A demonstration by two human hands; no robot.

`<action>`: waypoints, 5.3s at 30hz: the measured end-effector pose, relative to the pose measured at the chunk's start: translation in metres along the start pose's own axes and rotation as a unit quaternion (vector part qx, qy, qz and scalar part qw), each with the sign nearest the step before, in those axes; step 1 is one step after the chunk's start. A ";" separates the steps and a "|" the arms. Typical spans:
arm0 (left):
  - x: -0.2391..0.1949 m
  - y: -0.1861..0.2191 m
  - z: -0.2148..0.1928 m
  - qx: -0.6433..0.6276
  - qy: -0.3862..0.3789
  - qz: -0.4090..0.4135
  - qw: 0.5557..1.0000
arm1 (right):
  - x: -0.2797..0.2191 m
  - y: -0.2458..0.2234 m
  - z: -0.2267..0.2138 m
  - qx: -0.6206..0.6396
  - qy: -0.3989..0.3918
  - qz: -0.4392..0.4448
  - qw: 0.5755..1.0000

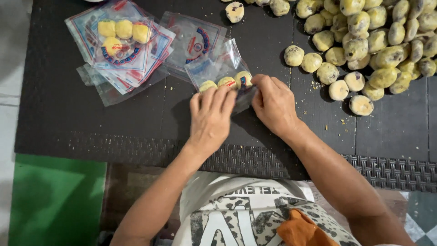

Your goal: The person places small round food items into clear plastic bags on a table. They pick up the items from a large pile, put them into the bags, and set the filled bags aside.

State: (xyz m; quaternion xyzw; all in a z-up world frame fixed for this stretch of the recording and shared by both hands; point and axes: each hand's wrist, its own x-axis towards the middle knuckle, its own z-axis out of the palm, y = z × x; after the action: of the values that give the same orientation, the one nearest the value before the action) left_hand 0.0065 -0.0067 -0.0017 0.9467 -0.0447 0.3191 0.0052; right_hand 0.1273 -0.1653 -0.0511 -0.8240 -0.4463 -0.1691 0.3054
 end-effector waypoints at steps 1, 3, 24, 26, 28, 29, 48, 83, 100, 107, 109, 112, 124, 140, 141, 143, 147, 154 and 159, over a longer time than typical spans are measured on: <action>0.006 0.004 0.003 -0.005 0.005 -0.001 1.000 | 0.002 -0.003 -0.002 0.012 -0.008 0.015 1.000; 0.017 0.008 0.016 -0.007 0.013 -0.006 1.000 | 0.007 -0.008 -0.007 0.025 -0.018 0.025 0.999; -0.003 -0.023 0.018 0.004 -0.002 -0.021 1.000 | 0.018 -0.010 0.000 -0.166 -0.046 -0.112 0.979; 0.000 -0.022 0.014 -0.003 -0.021 -0.036 0.999 | 0.014 0.001 0.011 -0.187 -0.067 -0.109 0.974; 0.003 -0.021 0.009 0.002 -0.041 -0.058 0.997 | 0.022 -0.008 0.004 -0.222 -0.080 -0.108 0.966; 0.006 -0.021 0.007 0.011 -0.062 -0.080 0.995 | 0.027 -0.012 0.001 -0.253 -0.090 -0.107 0.957; 0.005 -0.020 0.023 0.100 -0.059 -0.155 0.981 | 0.037 -0.028 0.002 -0.265 -0.236 0.019 0.935; 0.017 -0.027 0.034 -0.017 -0.090 -0.072 0.993 | 0.052 -0.007 0.008 -0.279 -0.037 -0.046 0.958; 0.020 -0.001 0.046 -0.177 -0.064 -0.108 0.976 | 0.005 0.048 -0.073 -0.133 -0.048 0.020 0.990; 0.018 -0.001 0.046 -0.178 -0.071 -0.110 0.975 | 0.022 0.069 -0.052 -0.132 -0.023 0.027 0.991; 0.017 0.000 0.046 -0.177 -0.069 -0.114 0.975 | 0.017 0.079 -0.045 -0.120 -0.011 0.036 0.992; 0.018 -0.001 0.048 -0.183 -0.063 -0.121 0.974 | 0.022 0.063 -0.051 -0.127 -0.012 0.043 0.991; 0.025 0.005 0.041 -0.226 -0.084 -0.172 0.955 | 0.021 -0.018 -0.020 -0.100 -0.050 0.010 0.994; 0.020 0.007 0.052 -0.174 -0.043 -0.150 0.972 | -0.020 0.027 -0.081 -0.104 -0.036 0.057 0.992; 0.022 0.005 0.049 -0.171 -0.041 -0.152 0.973 | -0.012 0.013 -0.072 -0.102 -0.035 0.053 0.993; 0.024 0.009 0.044 -0.186 -0.049 -0.156 0.969 | -0.006 -0.014 -0.059 -0.096 -0.023 0.026 0.995; 0.023 0.010 0.035 -0.169 -0.055 -0.134 0.975 | 0.023 -0.031 -0.042 -0.102 -0.019 -0.008 0.995; 0.021 0.009 0.045 -0.175 -0.038 -0.116 0.977 | 0.020 0.054 -0.082 -0.240 -0.008 0.024 0.971; 0.030 0.009 0.026 -0.193 -0.063 -0.097 0.974 | 0.037 0.086 -0.064 -0.448 -0.136 0.116 0.876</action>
State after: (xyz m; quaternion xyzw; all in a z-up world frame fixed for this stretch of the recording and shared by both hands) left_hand 0.0455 -0.0186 -0.0043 0.9459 -0.0131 0.2420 0.2156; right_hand 0.2197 -0.2197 -0.0127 -0.9335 -0.2610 -0.2005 -0.1426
